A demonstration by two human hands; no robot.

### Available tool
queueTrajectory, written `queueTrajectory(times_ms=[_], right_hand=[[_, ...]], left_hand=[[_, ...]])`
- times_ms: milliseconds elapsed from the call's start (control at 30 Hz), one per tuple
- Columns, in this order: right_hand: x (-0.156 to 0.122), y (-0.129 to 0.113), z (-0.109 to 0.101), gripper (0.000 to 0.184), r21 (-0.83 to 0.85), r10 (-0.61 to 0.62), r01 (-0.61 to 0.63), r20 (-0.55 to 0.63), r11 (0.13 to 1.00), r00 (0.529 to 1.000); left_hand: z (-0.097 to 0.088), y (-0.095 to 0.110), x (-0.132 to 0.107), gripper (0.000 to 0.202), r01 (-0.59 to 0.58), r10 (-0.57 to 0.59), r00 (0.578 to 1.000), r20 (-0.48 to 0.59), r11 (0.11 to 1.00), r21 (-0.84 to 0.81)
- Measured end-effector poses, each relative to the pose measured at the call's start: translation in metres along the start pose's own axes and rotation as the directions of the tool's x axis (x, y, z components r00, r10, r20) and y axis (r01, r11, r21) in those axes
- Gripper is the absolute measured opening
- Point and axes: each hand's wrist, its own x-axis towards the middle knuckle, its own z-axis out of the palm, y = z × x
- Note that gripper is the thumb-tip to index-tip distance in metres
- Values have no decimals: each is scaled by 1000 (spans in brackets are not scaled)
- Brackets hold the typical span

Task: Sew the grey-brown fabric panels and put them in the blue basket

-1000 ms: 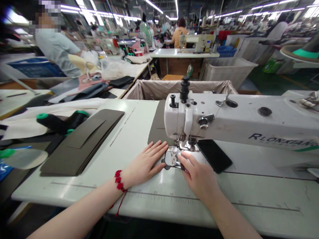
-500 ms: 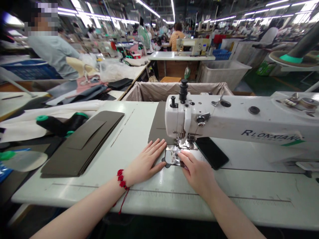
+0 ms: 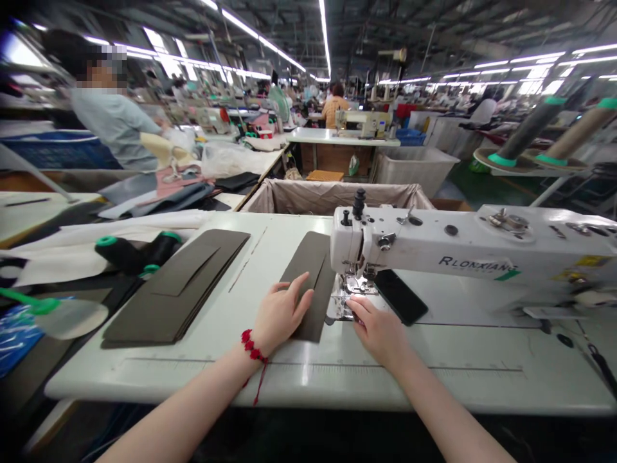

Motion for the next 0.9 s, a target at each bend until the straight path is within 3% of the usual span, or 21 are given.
queueTrajectory(times_ms=[133,233,367,467,567,700,800,900], right_hand=[[2,-4,-4,43,3,-16,16,-7,1000,1000],[-6,-5,-18,41,18,-19,19,1,1000,1000],[-51,-6,-40,33,158,81,-75,-29,985,996],[-98,-11,-45,26,351,235,-218,-6,911,972],[-135,-21,-36,26,439,376,-357,49,824,926],[-159,-38,-22,27,421,482,-475,96,773,871],[-168,-52,-19,24,408,505,-505,117,761,855],[-170,-63,-19,22,430,502,-502,124,750,856]], left_hand=[[-3,-6,-2,57,-38,37,999,10,998,51],[-5,-11,-24,55,-107,100,991,89,992,73],[-20,-11,-79,60,-198,181,961,210,978,66],[-30,-5,-107,62,-288,277,915,292,958,-6],[-32,1,-106,60,-353,348,883,316,935,-43],[-27,11,-82,66,-426,434,838,332,899,-100],[-23,31,-76,61,-418,441,856,270,898,-139],[-13,63,-86,56,-400,438,879,191,893,-207]])
